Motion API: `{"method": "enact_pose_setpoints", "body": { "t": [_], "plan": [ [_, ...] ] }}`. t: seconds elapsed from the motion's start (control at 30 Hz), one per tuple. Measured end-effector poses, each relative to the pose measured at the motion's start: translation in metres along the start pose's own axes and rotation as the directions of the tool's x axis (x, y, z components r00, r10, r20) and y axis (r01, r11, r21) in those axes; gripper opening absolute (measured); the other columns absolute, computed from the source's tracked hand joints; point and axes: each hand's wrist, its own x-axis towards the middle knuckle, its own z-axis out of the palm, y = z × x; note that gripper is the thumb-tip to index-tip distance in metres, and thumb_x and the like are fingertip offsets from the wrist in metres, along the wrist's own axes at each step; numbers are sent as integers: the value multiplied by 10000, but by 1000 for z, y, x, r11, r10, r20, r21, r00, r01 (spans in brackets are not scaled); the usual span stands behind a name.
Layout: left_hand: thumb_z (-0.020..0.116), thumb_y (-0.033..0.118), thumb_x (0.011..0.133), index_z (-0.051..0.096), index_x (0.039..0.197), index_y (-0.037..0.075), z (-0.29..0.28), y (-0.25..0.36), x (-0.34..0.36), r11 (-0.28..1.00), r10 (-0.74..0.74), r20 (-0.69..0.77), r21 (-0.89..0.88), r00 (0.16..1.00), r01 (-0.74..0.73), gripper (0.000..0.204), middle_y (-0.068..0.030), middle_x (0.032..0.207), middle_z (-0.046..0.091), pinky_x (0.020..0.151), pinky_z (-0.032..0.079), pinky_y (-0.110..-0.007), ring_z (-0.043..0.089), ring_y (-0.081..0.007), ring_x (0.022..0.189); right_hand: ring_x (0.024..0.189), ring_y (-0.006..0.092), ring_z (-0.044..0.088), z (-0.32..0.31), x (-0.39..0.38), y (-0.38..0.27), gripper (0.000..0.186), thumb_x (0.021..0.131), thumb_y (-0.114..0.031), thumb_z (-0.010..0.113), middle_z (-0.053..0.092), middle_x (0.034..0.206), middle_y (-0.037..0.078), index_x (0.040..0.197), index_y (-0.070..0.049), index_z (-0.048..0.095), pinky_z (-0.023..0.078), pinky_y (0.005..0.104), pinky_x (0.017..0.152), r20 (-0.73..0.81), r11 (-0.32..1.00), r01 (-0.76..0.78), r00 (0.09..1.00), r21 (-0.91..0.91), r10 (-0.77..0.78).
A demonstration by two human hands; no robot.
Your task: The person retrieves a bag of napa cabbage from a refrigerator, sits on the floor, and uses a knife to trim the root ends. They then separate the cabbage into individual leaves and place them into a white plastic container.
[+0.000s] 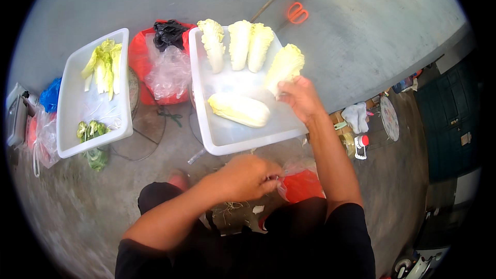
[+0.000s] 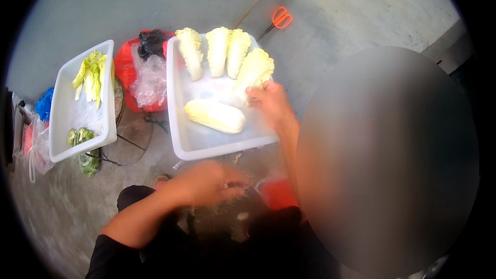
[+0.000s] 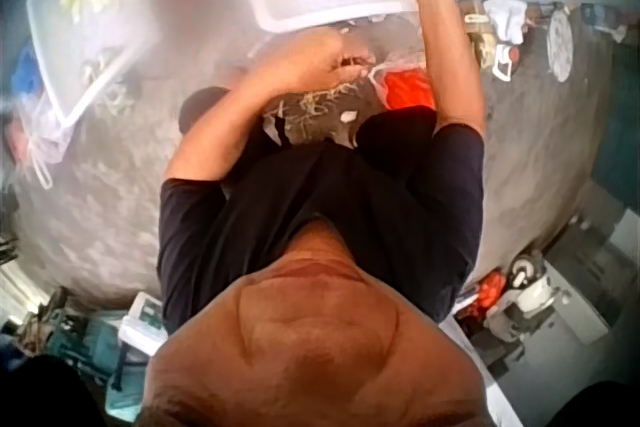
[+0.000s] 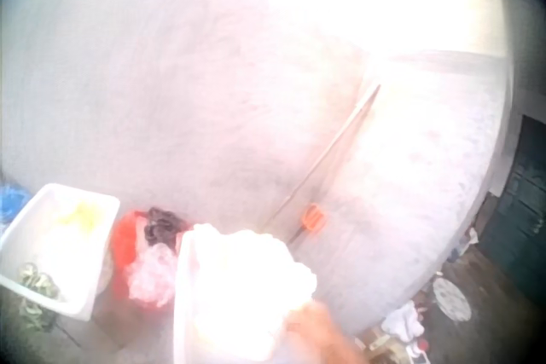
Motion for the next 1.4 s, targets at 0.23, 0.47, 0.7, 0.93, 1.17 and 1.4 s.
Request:
{"method": "enact_pose_setpoints", "body": {
  "t": [0.23,0.47,0.7,0.93,1.17,1.4],
  "plan": [
    [588,200,805,609,891,74,15,5,-2,998,58,82,24,995,-60,154,-132,842,623,696,474,-438,599,-343,807,851,128,572,16,81,8,292,791,-78,586,625,973,17,1082,-63,577,456,289,712,-109,889,-54,994,-455,5],
    [598,193,801,577,880,59,12,5,-7,996,83,54,-23,995,-82,157,-145,823,614,673,480,-440,602,-339,819,838,125,565,44,135,41,249,784,-91,564,616,946,15,1030,-64,599,456,307,726,53,899,-95,990,-428,130],
    [596,161,782,563,873,47,7,6,-13,989,141,0,-50,990,-141,150,-140,835,603,695,488,-427,597,-334,840,769,138,585,61,165,74,208,790,-79,545,625,880,30,982,-47,616,475,282,653,40,843,-47,996,-536,80],
    [585,152,782,555,887,35,0,3,-18,988,138,-17,-68,990,-139,160,-140,854,591,684,492,-427,595,-332,841,744,329,579,73,175,103,141,741,-95,532,615,790,170,842,-2,566,456,401,665,-121,608,101,942,-787,-314],
    [565,184,813,564,996,28,-10,10,-19,997,66,126,-52,990,-59,241,-136,958,587,733,491,-410,582,-327,896,737,386,568,88,165,92,107,714,-92,536,589,739,199,766,-2,509,440,432,666,-80,496,128,923,-859,-376],
    [560,183,817,562,985,28,-9,11,-22,995,94,112,-27,989,-91,229,-138,906,576,705,492,-411,584,-328,856,739,369,572,84,176,101,96,710,-89,541,593,747,185,768,-16,516,441,419,658,-84,627,129,951,-769,-298]
  ]
}}
